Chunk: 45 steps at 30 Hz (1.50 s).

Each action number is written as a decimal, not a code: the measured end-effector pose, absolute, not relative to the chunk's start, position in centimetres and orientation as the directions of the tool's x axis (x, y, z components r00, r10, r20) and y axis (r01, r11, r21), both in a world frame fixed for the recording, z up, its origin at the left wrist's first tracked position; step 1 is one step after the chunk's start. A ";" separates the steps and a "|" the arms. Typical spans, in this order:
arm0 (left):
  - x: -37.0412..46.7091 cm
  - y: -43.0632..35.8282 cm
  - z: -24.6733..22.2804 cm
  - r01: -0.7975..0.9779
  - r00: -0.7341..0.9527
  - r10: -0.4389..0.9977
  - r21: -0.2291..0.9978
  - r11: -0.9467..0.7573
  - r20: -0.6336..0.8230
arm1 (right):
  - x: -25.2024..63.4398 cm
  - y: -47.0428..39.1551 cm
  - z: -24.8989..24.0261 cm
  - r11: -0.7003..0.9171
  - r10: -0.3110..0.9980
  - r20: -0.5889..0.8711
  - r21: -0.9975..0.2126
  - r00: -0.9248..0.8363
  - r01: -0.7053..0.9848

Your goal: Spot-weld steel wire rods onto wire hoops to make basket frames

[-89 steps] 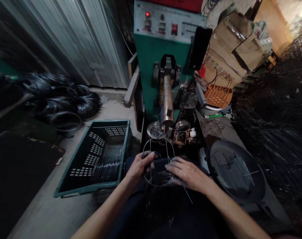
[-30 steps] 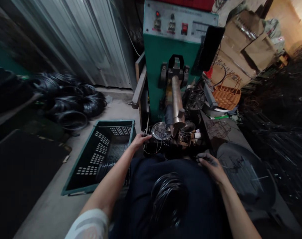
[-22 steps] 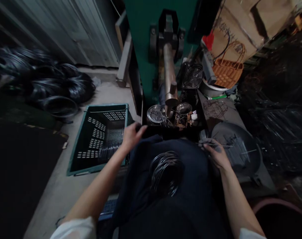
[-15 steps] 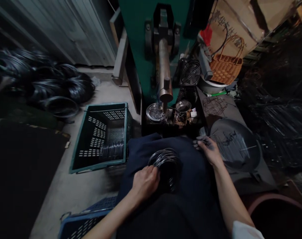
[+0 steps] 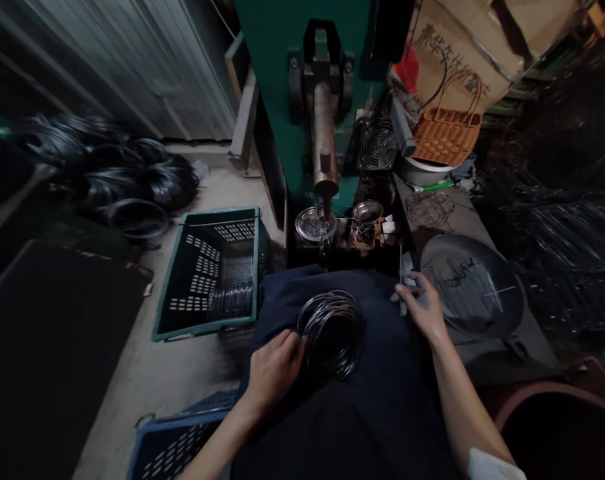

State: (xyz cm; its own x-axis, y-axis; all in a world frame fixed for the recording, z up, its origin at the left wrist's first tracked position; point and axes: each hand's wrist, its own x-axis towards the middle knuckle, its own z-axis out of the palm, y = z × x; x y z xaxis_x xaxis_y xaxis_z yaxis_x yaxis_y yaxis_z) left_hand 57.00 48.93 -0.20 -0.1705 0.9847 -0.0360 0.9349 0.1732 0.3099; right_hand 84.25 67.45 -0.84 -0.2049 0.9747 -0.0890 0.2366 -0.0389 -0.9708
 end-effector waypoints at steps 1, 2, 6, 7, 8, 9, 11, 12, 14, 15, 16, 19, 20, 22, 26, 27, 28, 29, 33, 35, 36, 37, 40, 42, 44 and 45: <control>57.0 49.2 0.0 0.905 -0.195 0.979 0.374 0.203 -0.059 | 84.1 67.4 -0.9 -0.036 0.974 -0.090 -0.967 -0.207 0.253; 57.1 49.5 0.2 0.864 -0.218 0.972 0.447 0.232 -0.082 | 83.9 67.3 -1.0 -0.032 0.973 -0.091 -0.963 -0.211 0.267; 56.5 51.0 -0.5 0.591 -0.225 0.957 0.755 0.284 -0.184 | 83.3 66.6 -1.5 -0.028 0.957 -0.111 -0.955 -0.268 0.295; 56.3 51.3 -0.9 0.520 -0.208 0.955 0.803 0.291 -0.212 | 83.1 66.3 -1.7 -0.029 0.949 -0.121 -0.953 -0.290 0.303; 56.0 51.5 -1.1 0.469 -0.193 0.953 0.831 0.299 -0.234 | 82.9 65.9 -1.9 -0.026 0.940 -0.130 -0.949 -0.314 0.315; 55.7 51.7 -1.4 0.447 -0.185 0.951 0.841 0.306 -0.247 | 82.6 65.5 -2.2 -0.018 0.930 -0.138 -0.943 -0.340 0.333; 55.3 52.0 -1.5 0.488 -0.187 0.952 0.818 0.304 -0.243 | 81.7 64.5 -2.8 0.032 0.904 -0.136 -0.924 -0.405 0.380; 55.2 52.1 -1.5 0.530 -0.183 0.956 0.796 0.293 -0.230 | 81.1 64.1 -3.0 0.081 0.886 -0.121 -0.911 -0.448 0.404; 55.0 52.2 -1.1 0.613 -0.159 0.968 0.749 0.252 -0.195 | 79.6 63.3 -3.3 0.215 0.845 -0.073 -0.860 -0.530 0.462; 55.0 52.2 -0.8 0.644 -0.147 0.973 0.730 0.230 -0.176 | 78.8 63.0 -3.2 0.284 0.826 -0.050 -0.823 -0.561 0.492; 55.0 52.1 -0.4 0.666 -0.143 0.978 0.716 0.210 -0.155 | 77.9 62.8 -3.0 0.341 0.812 -0.033 -0.784 -0.583 0.519; 55.3 51.5 1.2 0.679 -0.200 0.975 0.704 0.208 -0.095 | 76.2 62.9 -1.4 0.410 0.786 -0.018 -0.732 -0.618 0.543; 55.4 51.2 1.8 0.660 -0.227 0.969 0.716 0.228 -0.099 | 75.8 63.2 -0.7 0.410 0.779 -0.016 -0.744 -0.627 0.528; 55.6 50.6 2.7 0.588 -0.249 0.956 0.761 0.276 -0.154 | 75.6 63.9 0.5 0.394 0.764 -0.019 -0.777 -0.645 0.490; 55.8 49.0 2.6 0.437 -0.148 0.952 0.846 0.305 -0.267 | 76.0 64.8 2.0 0.237 0.724 -0.122 -0.881 -0.679 0.410; 55.7 48.6 2.2 0.413 -0.132 0.951 0.856 0.310 -0.280 | 76.2 64.9 2.1 0.165 0.716 -0.159 -0.908 -0.680 0.386; 55.6 48.2 1.8 0.396 -0.139 0.948 0.861 0.319 -0.288 | 76.4 64.8 2.2 0.093 0.712 -0.190 -0.929 -0.676 0.359; 55.5 47.8 1.3 0.387 -0.166 0.942 0.859 0.334 -0.291 | 76.6 64.7 2.1 0.030 0.716 -0.213 -0.942 -0.665 0.335; 55.2 46.7 -0.2 0.466 -0.317 0.908 0.790 0.399 -0.272 | 77.5 64.4 1.6 -0.070 0.791 -0.232 -0.953 -0.566 0.294; 55.2 46.6 -0.5 0.549 -0.315 0.916 0.740 0.390 -0.249 | 77.9 64.4 1.2 -0.079 0.822 -0.229 -0.952 -0.520 0.295; 55.3 46.5 -0.7 0.588 -0.297 0.926 0.720 0.369 -0.232 | 78.1 64.3 1.0 -0.084 0.829 -0.230 -0.953 -0.510 0.292; 55.3 46.5 -0.8 0.624 -0.273 0.938 0.703 0.342 -0.214 | 78.2 64.3 0.8 -0.088 0.830 -0.230 -0.953 -0.509 0.289; 55.4 46.2 -1.0 0.694 -0.186 0.969 0.676 0.249 -0.165 | 78.6 64.0 0.4 -0.087 0.803 -0.230 -0.958 -0.549 0.274; 55.2 45.7 -1.0 0.711 -0.156 0.978 0.672 0.209 -0.139 | 78.9 63.7 0.1 -0.082 0.778 -0.226 -0.962 -0.586 0.261; 55.1 45.1 -0.8 0.706 -0.170 0.977 0.675 0.213 -0.130 | 79.3 63.4 -0.1 -0.068 0.775 -0.216 -0.963 -0.594 0.262; 55.0 44.8 -0.4 0.692 -0.187 0.972 0.683 0.234 -0.143 | 79.5 63.4 -0.1 -0.051 0.792 -0.204 -0.961 -0.576 0.270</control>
State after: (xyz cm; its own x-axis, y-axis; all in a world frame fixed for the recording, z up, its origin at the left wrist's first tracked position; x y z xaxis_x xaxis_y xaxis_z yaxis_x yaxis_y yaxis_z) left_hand 54.97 44.80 -0.44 -0.1870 0.9719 -0.1430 0.6916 0.2336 0.6834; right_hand 79.49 63.35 -0.10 -0.5757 0.7918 -0.2040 0.2700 -0.0514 -0.9615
